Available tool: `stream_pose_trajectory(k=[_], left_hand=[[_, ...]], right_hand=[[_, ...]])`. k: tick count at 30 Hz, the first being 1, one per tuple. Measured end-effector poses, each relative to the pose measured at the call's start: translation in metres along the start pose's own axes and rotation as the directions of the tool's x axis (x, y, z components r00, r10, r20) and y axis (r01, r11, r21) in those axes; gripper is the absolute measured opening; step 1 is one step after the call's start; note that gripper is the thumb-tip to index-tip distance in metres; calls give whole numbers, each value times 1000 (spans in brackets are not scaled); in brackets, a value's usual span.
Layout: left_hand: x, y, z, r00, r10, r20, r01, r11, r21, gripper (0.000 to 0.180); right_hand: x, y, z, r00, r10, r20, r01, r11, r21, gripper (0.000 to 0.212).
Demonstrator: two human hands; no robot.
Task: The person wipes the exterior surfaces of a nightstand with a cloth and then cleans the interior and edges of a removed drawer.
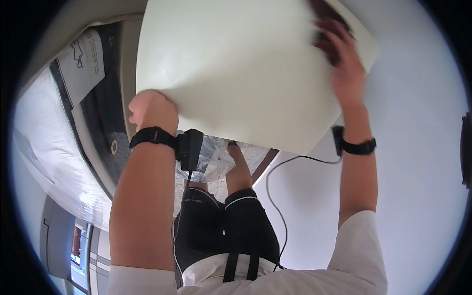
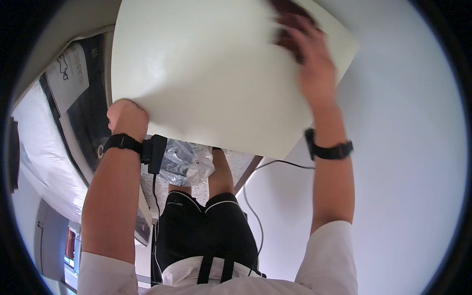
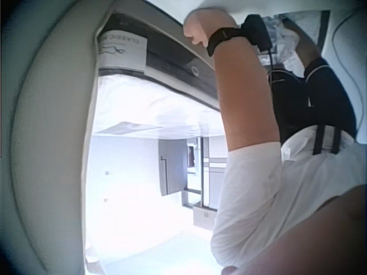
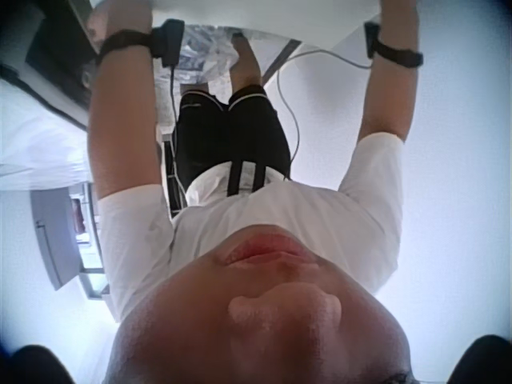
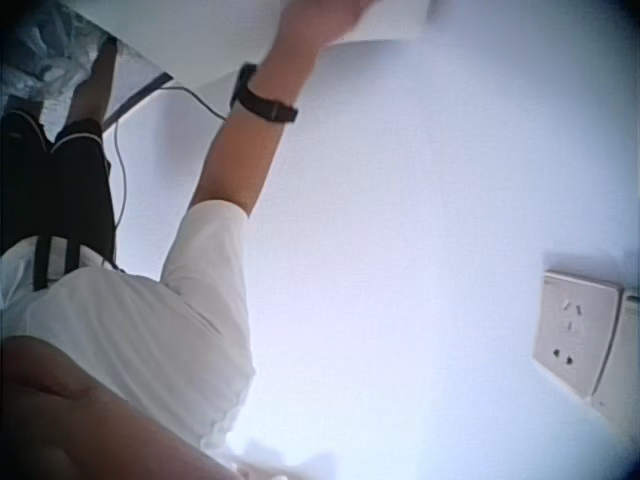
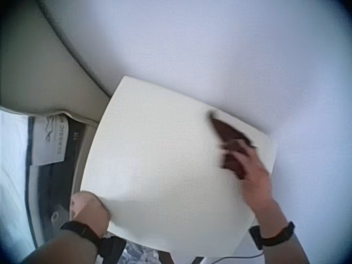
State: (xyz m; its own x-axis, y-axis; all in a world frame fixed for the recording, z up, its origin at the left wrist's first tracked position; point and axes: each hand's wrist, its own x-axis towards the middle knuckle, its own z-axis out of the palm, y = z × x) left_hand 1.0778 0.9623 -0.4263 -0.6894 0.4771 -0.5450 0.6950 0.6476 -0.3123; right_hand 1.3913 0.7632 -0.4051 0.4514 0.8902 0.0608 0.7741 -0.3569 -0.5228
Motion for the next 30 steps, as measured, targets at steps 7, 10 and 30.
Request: stream_pose_trajectory(k=[7,10,30], left_hand=[[-57,21,-32,993,-117,-32,118,993,10,63],[-68,29,-25,990,-121,-72,126,990,69,55],[5,2,21,990,49,-129,-34,992,121,54]], right_hand=[[-40,11,6,830,465,-308,-475,879,47,42],[3,-74,80,896,219,-385,-256,966,-46,40],[-106,-20,4,1000,6,11,-7,999,49,47]])
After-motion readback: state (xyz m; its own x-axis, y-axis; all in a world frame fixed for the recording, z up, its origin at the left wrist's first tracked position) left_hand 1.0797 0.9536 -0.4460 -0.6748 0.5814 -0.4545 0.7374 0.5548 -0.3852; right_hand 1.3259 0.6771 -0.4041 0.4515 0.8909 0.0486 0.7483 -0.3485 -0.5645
